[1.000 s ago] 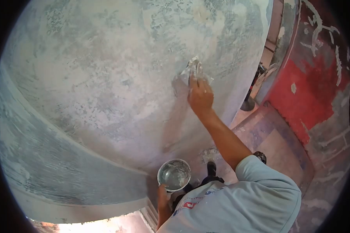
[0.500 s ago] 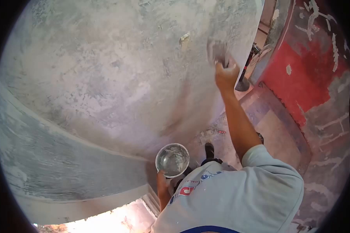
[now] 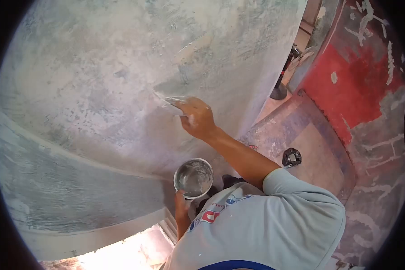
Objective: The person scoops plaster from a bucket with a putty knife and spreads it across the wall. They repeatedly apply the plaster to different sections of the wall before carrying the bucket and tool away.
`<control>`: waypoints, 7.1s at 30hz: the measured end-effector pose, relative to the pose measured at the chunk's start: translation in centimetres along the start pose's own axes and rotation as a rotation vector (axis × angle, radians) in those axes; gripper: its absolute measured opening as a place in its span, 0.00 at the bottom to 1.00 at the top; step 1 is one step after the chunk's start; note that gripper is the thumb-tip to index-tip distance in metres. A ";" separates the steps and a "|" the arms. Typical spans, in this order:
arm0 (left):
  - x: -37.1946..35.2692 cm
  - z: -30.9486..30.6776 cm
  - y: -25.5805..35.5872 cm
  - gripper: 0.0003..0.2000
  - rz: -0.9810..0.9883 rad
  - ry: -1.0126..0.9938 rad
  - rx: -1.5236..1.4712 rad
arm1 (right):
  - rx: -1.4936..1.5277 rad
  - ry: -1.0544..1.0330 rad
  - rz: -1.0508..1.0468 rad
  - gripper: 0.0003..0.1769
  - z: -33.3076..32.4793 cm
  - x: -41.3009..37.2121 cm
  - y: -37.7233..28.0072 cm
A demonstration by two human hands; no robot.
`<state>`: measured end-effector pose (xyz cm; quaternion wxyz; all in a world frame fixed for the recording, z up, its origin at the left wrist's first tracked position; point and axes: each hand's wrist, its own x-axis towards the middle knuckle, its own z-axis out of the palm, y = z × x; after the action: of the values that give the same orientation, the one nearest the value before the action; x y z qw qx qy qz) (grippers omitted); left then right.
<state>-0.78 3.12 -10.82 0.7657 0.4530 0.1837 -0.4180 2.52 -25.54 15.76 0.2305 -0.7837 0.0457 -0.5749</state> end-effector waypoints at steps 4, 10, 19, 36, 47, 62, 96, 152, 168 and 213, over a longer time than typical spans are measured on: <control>3.3 -3.1 -2.0 0.26 0.024 0.024 -0.035 | 0.396 0.493 0.586 0.16 -3.7 0.3 5.7; -1.8 0.6 -0.4 0.26 0.091 0.122 -0.078 | -0.084 0.596 0.441 0.09 -10.9 5.1 11.9; 0.0 -2.7 -0.1 0.25 0.056 0.012 -0.080 | -0.230 0.115 0.111 0.20 4.9 -3.1 1.9; -5.3 -5.6 4.8 0.25 0.018 -0.005 -0.112 | -0.322 0.535 0.391 0.13 -6.5 6.6 10.2; -5.7 -5.3 5.2 0.28 -0.022 -0.078 -0.075 | -0.095 -0.076 0.203 0.16 6.1 -3.0 -7.0; -4.3 -9.4 4.6 0.27 0.038 0.069 -0.123 | -0.574 0.170 0.345 0.28 4.1 -0.5 0.6; -3.6 -8.5 6.8 0.20 0.041 -0.060 -0.067 | -0.260 0.512 0.346 0.16 -6.2 11.7 5.1; -4.0 -10.9 7.3 0.20 0.017 0.059 -0.074 | -0.263 0.550 0.468 0.16 -2.0 3.3 4.4; -5.0 -9.2 8.5 0.23 0.000 0.122 -0.062 | -0.159 0.426 0.368 0.08 3.5 0.9 -2.7; -6.3 -9.2 8.9 0.16 0.080 0.394 0.171 | -0.221 0.298 -0.051 0.16 11.0 -3.4 -6.6</control>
<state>3.63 16.07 -6.62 0.6897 0.5962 0.2755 -0.3050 10.30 -15.16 12.92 0.1193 -0.7115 0.1222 -0.6816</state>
